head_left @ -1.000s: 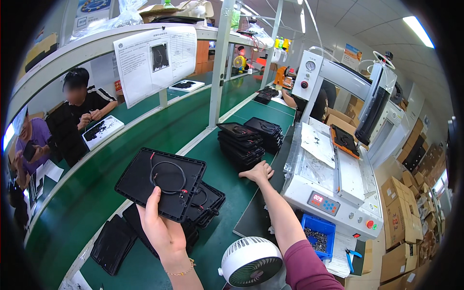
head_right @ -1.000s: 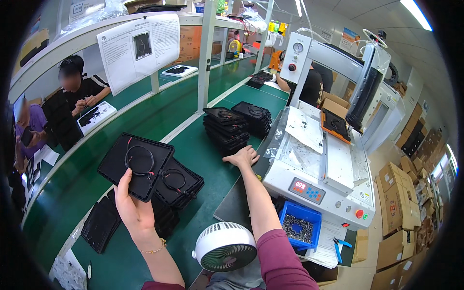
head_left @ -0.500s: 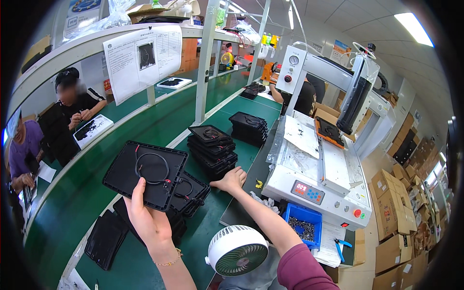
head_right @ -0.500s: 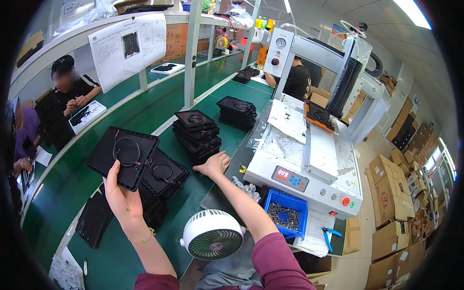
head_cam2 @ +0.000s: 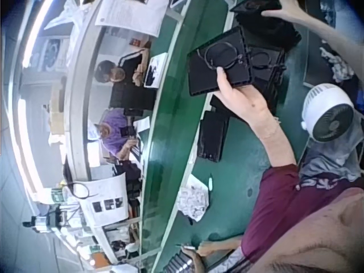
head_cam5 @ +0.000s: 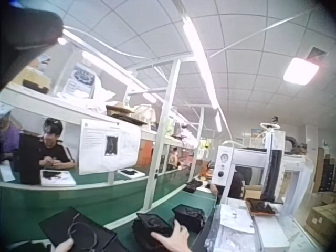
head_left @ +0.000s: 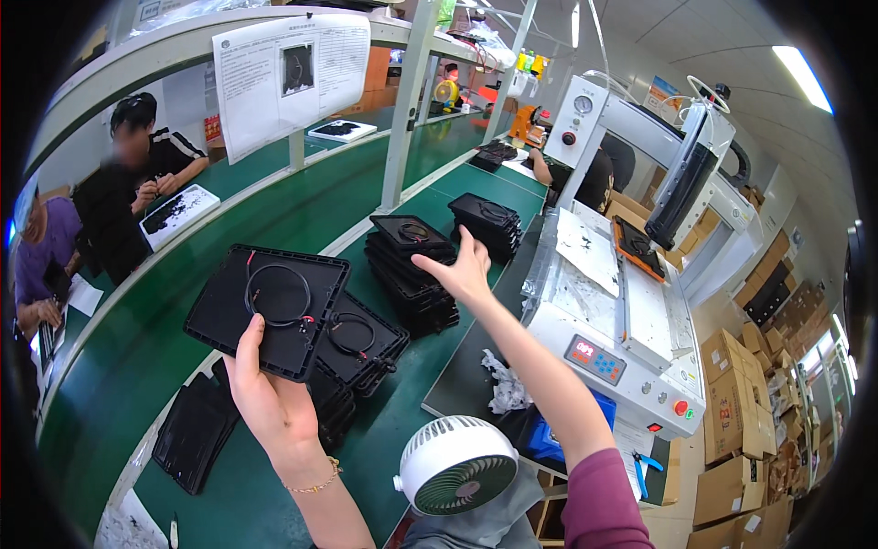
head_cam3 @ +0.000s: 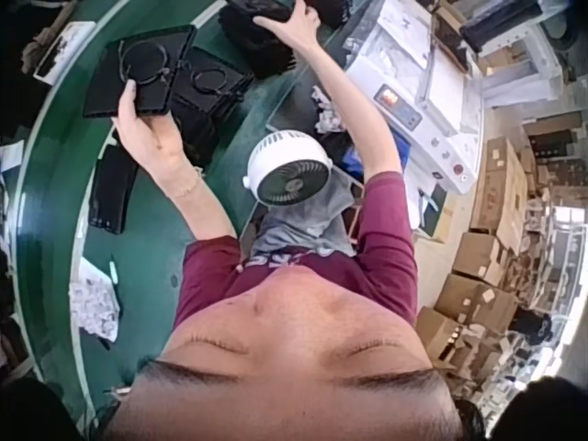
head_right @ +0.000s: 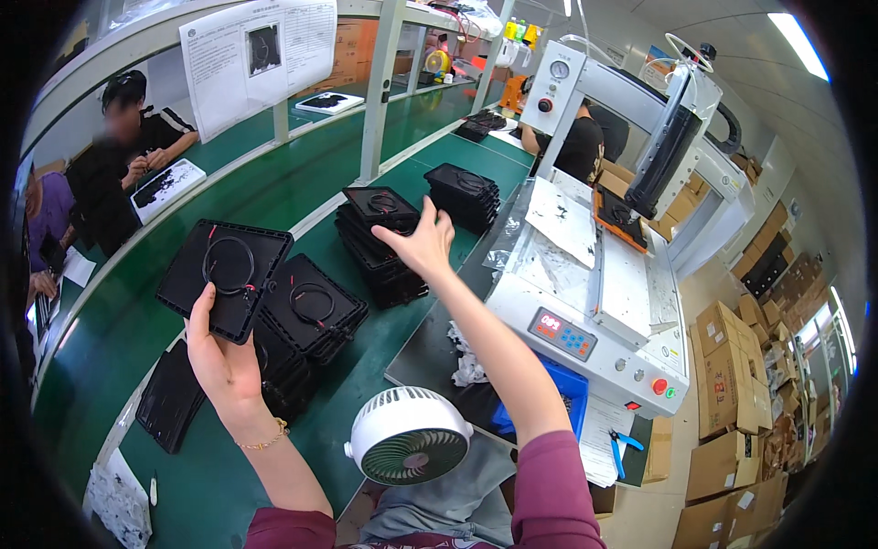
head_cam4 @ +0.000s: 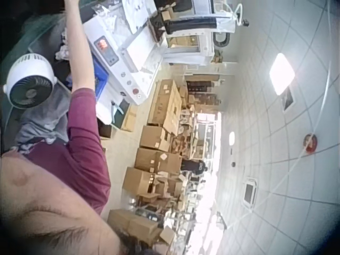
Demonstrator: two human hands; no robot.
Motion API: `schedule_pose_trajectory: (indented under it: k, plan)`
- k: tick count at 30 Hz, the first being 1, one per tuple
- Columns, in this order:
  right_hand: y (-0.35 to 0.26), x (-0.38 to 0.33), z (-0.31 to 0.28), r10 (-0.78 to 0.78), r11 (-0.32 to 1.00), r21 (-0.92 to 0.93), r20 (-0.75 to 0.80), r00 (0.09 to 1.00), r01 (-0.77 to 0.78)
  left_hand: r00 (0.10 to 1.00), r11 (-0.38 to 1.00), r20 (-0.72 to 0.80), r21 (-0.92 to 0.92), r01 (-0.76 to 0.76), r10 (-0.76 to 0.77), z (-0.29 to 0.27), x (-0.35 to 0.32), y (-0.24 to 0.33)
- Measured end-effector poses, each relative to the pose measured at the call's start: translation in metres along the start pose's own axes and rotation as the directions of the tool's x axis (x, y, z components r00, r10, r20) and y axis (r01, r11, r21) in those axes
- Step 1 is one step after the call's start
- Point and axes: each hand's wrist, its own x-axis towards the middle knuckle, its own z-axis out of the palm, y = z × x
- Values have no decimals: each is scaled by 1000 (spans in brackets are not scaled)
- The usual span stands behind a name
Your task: The person trims the edges of plastic casings using pliers, loads the parts onto an automated machine and presses a button to operate it, and fastens wires to the assembled casings before stacking them on the workbench.
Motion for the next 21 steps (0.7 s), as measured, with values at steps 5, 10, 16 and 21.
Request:
schedule_pose_trajectory:
  k: [5,10,16,21]
  plan:
    - [-13,45,13,151,972,-222,309,939,-83,999,999,27,-30,-20,21,0,-2,-1]
    - [-3,44,28,73,937,-341,395,916,73,1000,999,18,-33,3,-3,2,-5,-1]
    - [-21,26,18,77,920,-386,328,941,59,999,1000,33,-15,20,-20,6,-7,-3]
    - [-32,-4,19,54,920,-383,344,938,87,990,985,73,-118,128,-120,12,-14,-5]
